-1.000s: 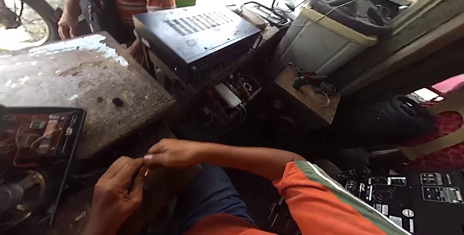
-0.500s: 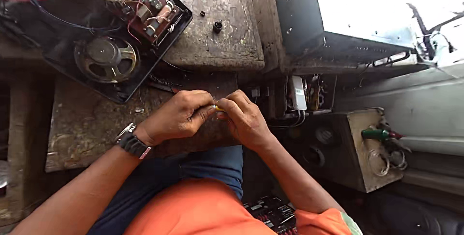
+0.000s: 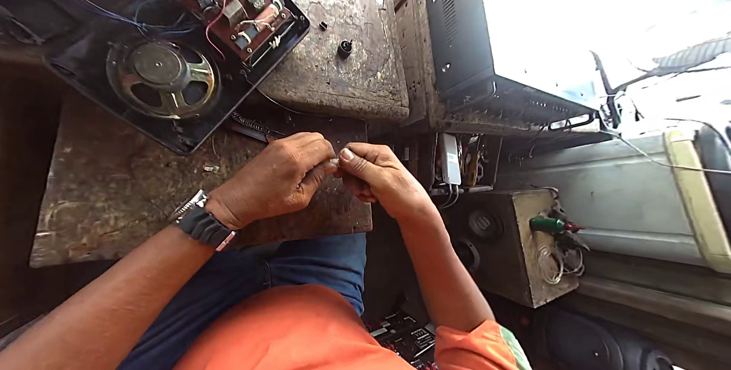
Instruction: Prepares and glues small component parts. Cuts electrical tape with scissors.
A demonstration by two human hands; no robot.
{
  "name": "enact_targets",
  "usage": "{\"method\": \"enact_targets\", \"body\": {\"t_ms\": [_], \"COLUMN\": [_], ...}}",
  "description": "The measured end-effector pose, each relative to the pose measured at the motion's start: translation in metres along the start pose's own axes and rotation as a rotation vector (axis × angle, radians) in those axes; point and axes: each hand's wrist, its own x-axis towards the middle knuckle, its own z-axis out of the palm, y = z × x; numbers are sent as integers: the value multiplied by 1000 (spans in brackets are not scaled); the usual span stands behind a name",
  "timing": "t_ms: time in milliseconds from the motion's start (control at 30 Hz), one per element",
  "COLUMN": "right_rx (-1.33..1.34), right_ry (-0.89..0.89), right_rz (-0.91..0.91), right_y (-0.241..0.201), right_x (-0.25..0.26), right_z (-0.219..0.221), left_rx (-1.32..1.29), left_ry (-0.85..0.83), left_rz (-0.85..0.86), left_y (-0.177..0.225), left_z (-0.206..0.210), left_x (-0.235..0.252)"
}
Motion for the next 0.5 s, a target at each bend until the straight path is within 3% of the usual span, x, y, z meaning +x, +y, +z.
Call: {"method": "enact_targets", "body": {"t_ms": [267, 500], "right_rx": [-154, -474], "right_ry": [261, 510], "right_rz": [-293, -598], "right_y": [29, 48], "right_x": [8, 18], "right_z": [29, 47], "left_rx": [-62, 53], "left_ry": [113, 138], "left_rz": [-152, -259], "left_y": [6, 7], "left_z": [-5, -4], "left_x": [3, 2]}}
